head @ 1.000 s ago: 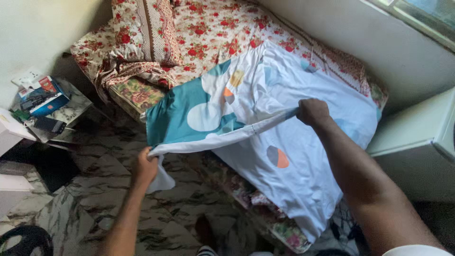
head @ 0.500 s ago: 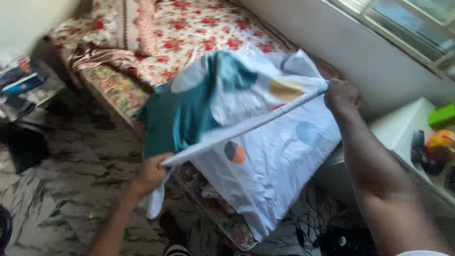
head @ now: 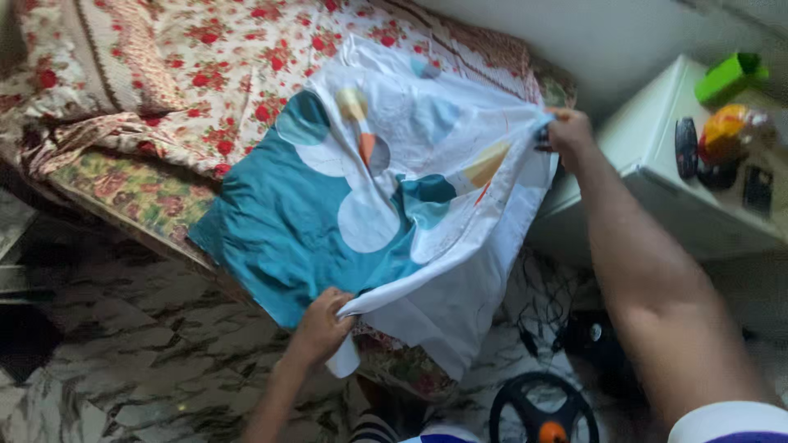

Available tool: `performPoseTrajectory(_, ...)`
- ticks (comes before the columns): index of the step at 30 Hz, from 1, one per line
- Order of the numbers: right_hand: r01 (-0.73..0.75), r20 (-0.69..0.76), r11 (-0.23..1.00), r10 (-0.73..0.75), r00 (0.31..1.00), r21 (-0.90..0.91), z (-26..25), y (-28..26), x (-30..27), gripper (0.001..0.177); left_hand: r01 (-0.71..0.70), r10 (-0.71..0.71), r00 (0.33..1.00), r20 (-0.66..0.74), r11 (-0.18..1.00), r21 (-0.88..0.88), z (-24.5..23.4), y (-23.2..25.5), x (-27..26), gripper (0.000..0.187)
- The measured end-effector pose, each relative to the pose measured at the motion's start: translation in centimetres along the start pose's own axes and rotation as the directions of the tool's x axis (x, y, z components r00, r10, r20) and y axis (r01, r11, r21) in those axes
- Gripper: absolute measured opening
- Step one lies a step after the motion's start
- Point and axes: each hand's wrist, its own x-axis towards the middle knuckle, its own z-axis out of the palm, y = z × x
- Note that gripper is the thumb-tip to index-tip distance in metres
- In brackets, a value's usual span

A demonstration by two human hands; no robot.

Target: The person spreads a sheet over a bed, folds it, and then stuffs it into a pillowcase before gathering items of clothing from the floor and walking away.

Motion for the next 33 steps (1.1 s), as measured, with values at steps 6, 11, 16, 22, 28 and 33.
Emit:
performPoseTrajectory(6, -0.131, -0.087, 0.973, 0.149, 0.985, 0.189, -0.7, 1.3, 1.8, 0.027, 0.114, -0.095, 0.99, 0.103, 0.974, -0.198, 2.7, 4.3, 0.1, 0.052)
performPoseTrajectory(11, 0.26, -0.154, 0.952, -0.236, 0.959, 0.163, -3.4, 3.4, 11.1, 0.034, 0.174, -0.132, 0.976, 0.173, 0.951, -0.255, 8.4, 7.5, 0.3, 0.063)
performPoseTrajectory(16, 0.471, -0.117, 0.882, -0.467, 0.876, 0.008, -8.6, 4.7, 15.5, 0.033, 0.07, -0.026, 0.944, 0.329, 0.99, -0.123, 15.8, 13.0, 1.7, 0.069)
performPoseTrajectory(22, 0.292, -0.158, 0.912, -0.346, 0.925, -0.289, -14.2, 9.2, 13.5, 0.03, -0.09, 0.128, 0.954, 0.272, 0.985, -0.151, 23.3, 20.3, 3.1, 0.068)
performPoseTrajectory(28, 0.057, -0.22, 0.787, -0.24, 0.946, -0.614, -21.1, 11.6, 13.0, 0.027, -0.177, 0.2, 0.922, 0.331, 0.979, -0.099, 30.8, 21.0, 3.5, 0.079)
performPoseTrajectory(33, -0.076, -0.24, 0.627, -0.181, 0.954, -0.775, -24.1, 14.8, 15.7, 0.026, -0.256, 0.287, 0.92, 0.266, 0.956, -0.147, 36.8, 19.4, 3.0, 0.082)
